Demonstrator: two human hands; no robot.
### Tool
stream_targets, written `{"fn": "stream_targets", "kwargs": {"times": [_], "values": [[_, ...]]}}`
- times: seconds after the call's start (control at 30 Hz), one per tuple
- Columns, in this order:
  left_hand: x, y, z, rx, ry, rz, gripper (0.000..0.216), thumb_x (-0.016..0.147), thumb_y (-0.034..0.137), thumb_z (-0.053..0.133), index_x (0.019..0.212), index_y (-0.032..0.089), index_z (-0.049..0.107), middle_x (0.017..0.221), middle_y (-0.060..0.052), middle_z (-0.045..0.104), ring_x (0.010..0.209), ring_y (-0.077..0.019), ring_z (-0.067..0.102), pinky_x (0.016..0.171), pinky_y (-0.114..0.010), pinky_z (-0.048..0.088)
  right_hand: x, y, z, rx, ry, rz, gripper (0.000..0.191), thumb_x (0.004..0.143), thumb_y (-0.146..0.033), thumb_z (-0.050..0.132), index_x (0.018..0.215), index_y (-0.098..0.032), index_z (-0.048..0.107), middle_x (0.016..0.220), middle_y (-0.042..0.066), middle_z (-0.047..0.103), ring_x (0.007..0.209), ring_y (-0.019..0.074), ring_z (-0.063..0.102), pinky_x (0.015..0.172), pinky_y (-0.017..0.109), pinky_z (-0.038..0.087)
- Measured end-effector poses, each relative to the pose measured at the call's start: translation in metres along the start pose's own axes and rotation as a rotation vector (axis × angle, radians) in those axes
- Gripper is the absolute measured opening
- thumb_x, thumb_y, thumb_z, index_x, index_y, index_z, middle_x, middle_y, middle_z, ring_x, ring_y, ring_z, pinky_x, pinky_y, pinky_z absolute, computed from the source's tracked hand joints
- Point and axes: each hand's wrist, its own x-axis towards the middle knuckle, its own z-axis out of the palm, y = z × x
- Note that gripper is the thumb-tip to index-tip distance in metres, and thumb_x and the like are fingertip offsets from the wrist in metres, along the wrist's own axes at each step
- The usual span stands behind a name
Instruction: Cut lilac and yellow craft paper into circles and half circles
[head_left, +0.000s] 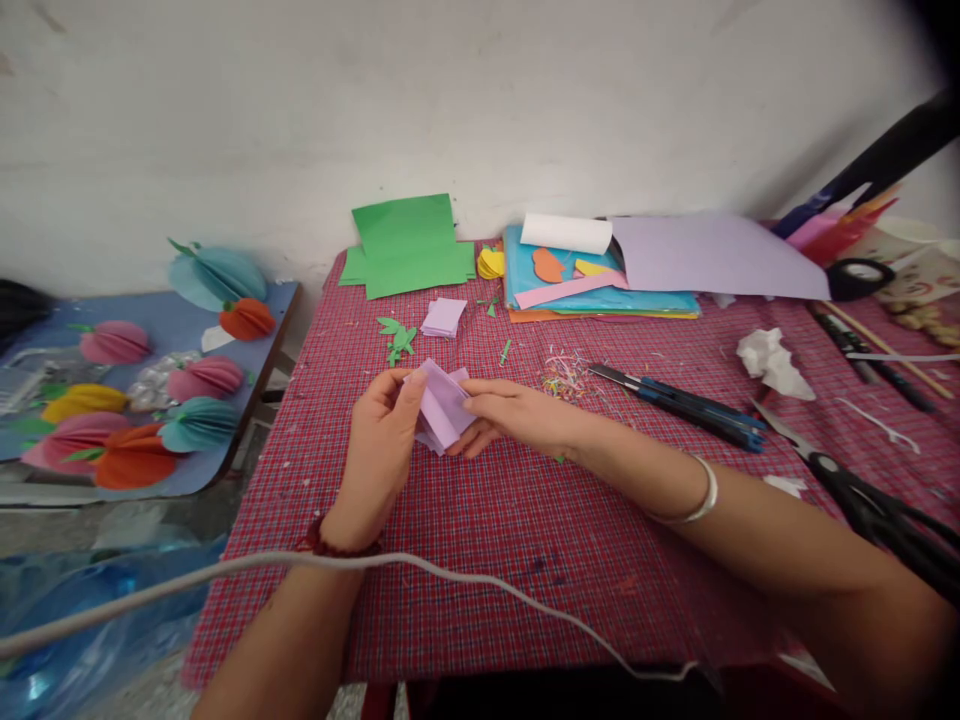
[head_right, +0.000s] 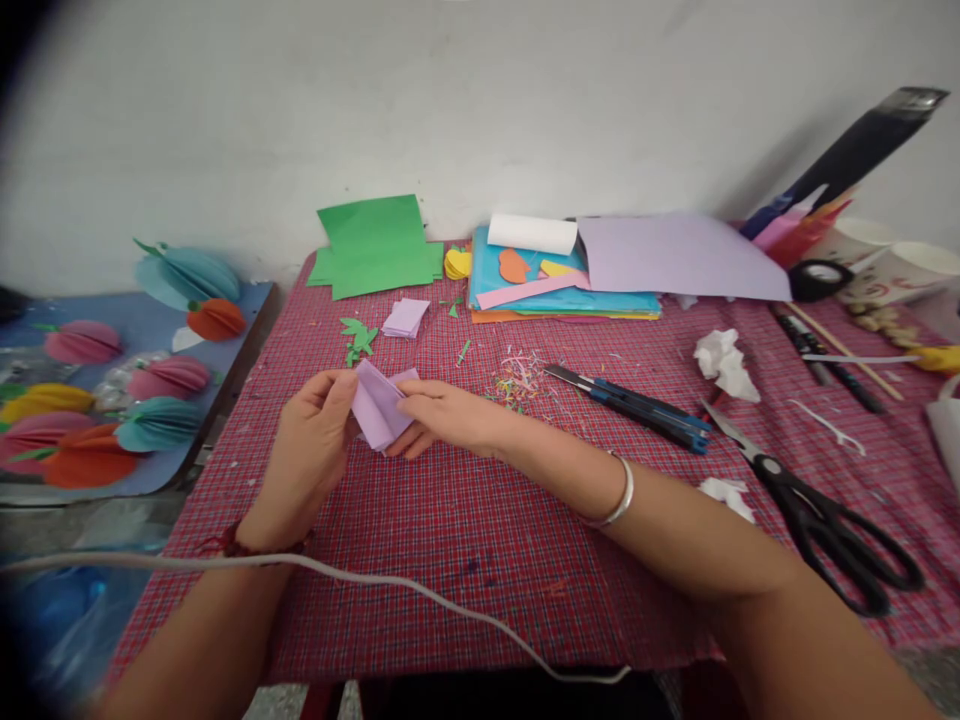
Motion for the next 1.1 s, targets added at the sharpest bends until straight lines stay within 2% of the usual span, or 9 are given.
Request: {"fn": "stream_targets", "kwargs": {"times": [0.23, 0.4, 0.5, 0.57, 0.67, 0.77, 0.87, 0.97, 1.1], "values": [[0.001, 0.003, -0.002, 0.283, 0.061, 0.046, 0.035, 0.077, 0.045, 0.066, 0.064, 0.017, 0.049, 0.057, 0.005, 0.046, 0.05, -0.0073, 0.04, 0.046, -0.019, 0.034, -0.003, -0.004, 0.009, -0.404, -0.029, -0.15, 0.03, 0.086, -0.042, 0.054, 0.098, -0.014, 0.05, 0.087, 0.006, 0.062, 0.07, 0.0139, 0.06, 0.061, 0.025, 0.051], [0.001, 0.01, -0.005, 0.263, 0.07, 0.058, 0.035, 0.082, 0.051, 0.057, 0.069, 0.019, 0.051, 0.06, 0.003, 0.048, 0.05, -0.0092, 0.044, 0.042, -0.02, 0.033, 0.001, -0.011, 0.01, -0.82, 0.19, -0.294, 0.01, 0.084, -0.016, 0.047, 0.09, -0.014, 0.056, 0.078, 0.003, 0.064, 0.066, 0.0127, 0.058, 0.062, 0.024, 0.046], [0.006, 0.017, -0.012, 0.115, 0.147, 0.107, 0.036, 0.088, 0.052, 0.044, 0.078, 0.018, 0.056, 0.073, -0.003, 0.058, 0.064, -0.0132, 0.056, 0.046, -0.021, 0.04, 0.004, -0.019, -0.002, -1.017, 0.354, -0.441, 0.025, 0.089, -0.012, 0.04, 0.103, -0.014, 0.061, 0.094, 0.006, 0.069, 0.082, 0.0165, 0.063, 0.073, 0.027, 0.047], [0.011, 0.02, -0.018, 0.098, 0.223, 0.16, 0.032, 0.088, 0.047, 0.046, 0.082, 0.018, 0.057, 0.08, -0.005, 0.061, 0.073, -0.015, 0.06, 0.055, -0.023, 0.045, 0.007, -0.02, -0.011, -1.17, 0.442, -0.542, 0.035, 0.092, -0.012, 0.037, 0.119, -0.015, 0.058, 0.114, 0.009, 0.066, 0.1, 0.0199, 0.062, 0.084, 0.031, 0.047], [0.016, 0.019, -0.023, 0.168, 0.254, 0.195, 0.022, 0.086, 0.038, 0.052, 0.081, 0.017, 0.057, 0.081, -0.004, 0.062, 0.076, -0.0147, 0.061, 0.066, -0.026, 0.048, 0.012, -0.008, -0.021, -1.441, 0.311, -0.604, 0.038, 0.094, -0.013, 0.038, 0.129, -0.016, 0.054, 0.132, 0.012, 0.057, 0.115, 0.0254, 0.055, 0.093, 0.039, 0.044], [0.018, 0.012, -0.024, 0.393, 0.124, 0.227, 0.023, 0.086, 0.04, 0.053, 0.088, 0.018, 0.059, 0.088, -0.005, 0.065, 0.082, -0.0164, 0.061, 0.074, -0.031, 0.048, 0.014, 0.008, -0.025, -1.594, 0.159, -0.544, 0.042, 0.091, -0.011, 0.042, 0.133, -0.015, 0.051, 0.137, 0.015, 0.052, 0.117, 0.0285, 0.054, 0.095, 0.044, 0.044], [0.016, 0.003, -0.022, 0.7, -0.062, 0.291, 0.037, 0.084, 0.046, 0.054, 0.108, 0.018, 0.058, 0.11, -0.01, 0.064, 0.101, -0.0221, 0.06, 0.088, -0.039, 0.046, 0.01, 0.011, -0.027, -1.56, 0.172, -0.521, 0.049, 0.088, -0.007, 0.043, 0.136, -0.012, 0.046, 0.138, 0.015, 0.051, 0.119, 0.0264, 0.052, 0.099, 0.042, 0.042], [0.011, -0.006, -0.016, 1.023, -0.224, 0.386, 0.064, 0.076, 0.051, 0.062, 0.128, 0.017, 0.049, 0.132, -0.015, 0.054, 0.121, -0.0295, 0.048, 0.101, -0.048, 0.037, 0.006, 0.005, -0.028, -1.489, 0.205, -0.514, 0.05, 0.085, -0.005, 0.042, 0.135, -0.011, 0.046, 0.135, 0.014, 0.053, 0.118, 0.0246, 0.053, 0.1, 0.04, 0.042], [0.003, -0.012, -0.007, 1.355, -0.328, 0.463, 0.082, 0.067, 0.053, 0.069, 0.137, 0.02, 0.042, 0.143, -0.016, 0.043, 0.131, -0.0356, 0.037, 0.108, -0.058, 0.022, 0.0, -0.002, -0.03, -1.397, 0.265, -0.454, 0.044, 0.083, -0.004, 0.044, 0.125, -0.01, 0.055, 0.123, 0.014, 0.061, 0.111, 0.0241, 0.057, 0.097, 0.04, 0.045]]}}
